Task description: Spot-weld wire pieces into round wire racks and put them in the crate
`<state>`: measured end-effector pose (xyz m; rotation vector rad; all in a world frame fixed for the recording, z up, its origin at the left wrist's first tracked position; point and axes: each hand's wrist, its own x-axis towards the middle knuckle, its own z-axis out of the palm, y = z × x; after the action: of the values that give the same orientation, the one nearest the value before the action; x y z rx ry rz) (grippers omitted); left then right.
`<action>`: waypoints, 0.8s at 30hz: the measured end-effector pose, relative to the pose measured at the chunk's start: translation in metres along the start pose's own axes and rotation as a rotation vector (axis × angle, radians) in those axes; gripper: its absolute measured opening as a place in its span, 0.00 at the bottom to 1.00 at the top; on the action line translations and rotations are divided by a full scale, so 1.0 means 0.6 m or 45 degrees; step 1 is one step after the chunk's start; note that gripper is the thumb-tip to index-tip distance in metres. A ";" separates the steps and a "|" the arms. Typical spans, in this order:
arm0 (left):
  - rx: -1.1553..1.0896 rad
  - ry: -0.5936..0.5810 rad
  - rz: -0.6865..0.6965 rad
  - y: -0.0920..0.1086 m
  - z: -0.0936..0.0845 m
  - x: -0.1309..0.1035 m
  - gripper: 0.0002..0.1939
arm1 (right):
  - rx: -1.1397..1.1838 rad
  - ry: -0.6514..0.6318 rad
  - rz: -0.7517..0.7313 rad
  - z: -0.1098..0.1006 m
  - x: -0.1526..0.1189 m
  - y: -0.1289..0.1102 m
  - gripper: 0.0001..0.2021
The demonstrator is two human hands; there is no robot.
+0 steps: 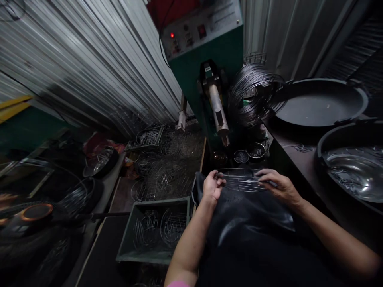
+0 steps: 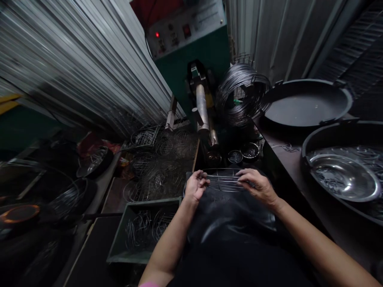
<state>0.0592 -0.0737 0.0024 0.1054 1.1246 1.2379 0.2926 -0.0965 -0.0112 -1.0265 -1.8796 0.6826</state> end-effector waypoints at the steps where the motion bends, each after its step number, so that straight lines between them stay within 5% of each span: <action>1: -0.005 0.013 -0.007 -0.004 -0.001 -0.005 0.07 | -0.015 -0.026 -0.025 0.008 -0.001 -0.003 0.08; 10: -0.038 0.008 0.036 -0.041 -0.073 -0.064 0.03 | -0.073 -0.088 -0.104 0.039 -0.028 -0.008 0.07; 12: 0.136 0.023 0.226 -0.042 -0.094 -0.083 0.12 | -0.046 -0.095 -0.080 0.040 -0.026 -0.010 0.08; 15: 0.752 0.083 0.762 -0.035 -0.112 -0.104 0.31 | -0.027 -0.095 -0.031 0.041 -0.019 -0.013 0.10; 17: 1.276 -0.064 1.062 -0.032 -0.112 -0.102 0.39 | -0.020 -0.095 -0.001 0.042 -0.013 -0.014 0.12; 20: 1.779 -0.377 1.297 -0.039 -0.102 -0.075 0.37 | -0.014 -0.078 0.020 0.042 -0.004 -0.010 0.12; 24: 1.835 -0.402 1.543 -0.058 -0.092 -0.026 0.28 | -0.007 -0.023 0.059 0.037 0.010 -0.002 0.10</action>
<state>0.0449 -0.1265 -0.0368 2.2283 1.4783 1.0117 0.2711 -0.0933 -0.0182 -1.0737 -1.8792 0.7160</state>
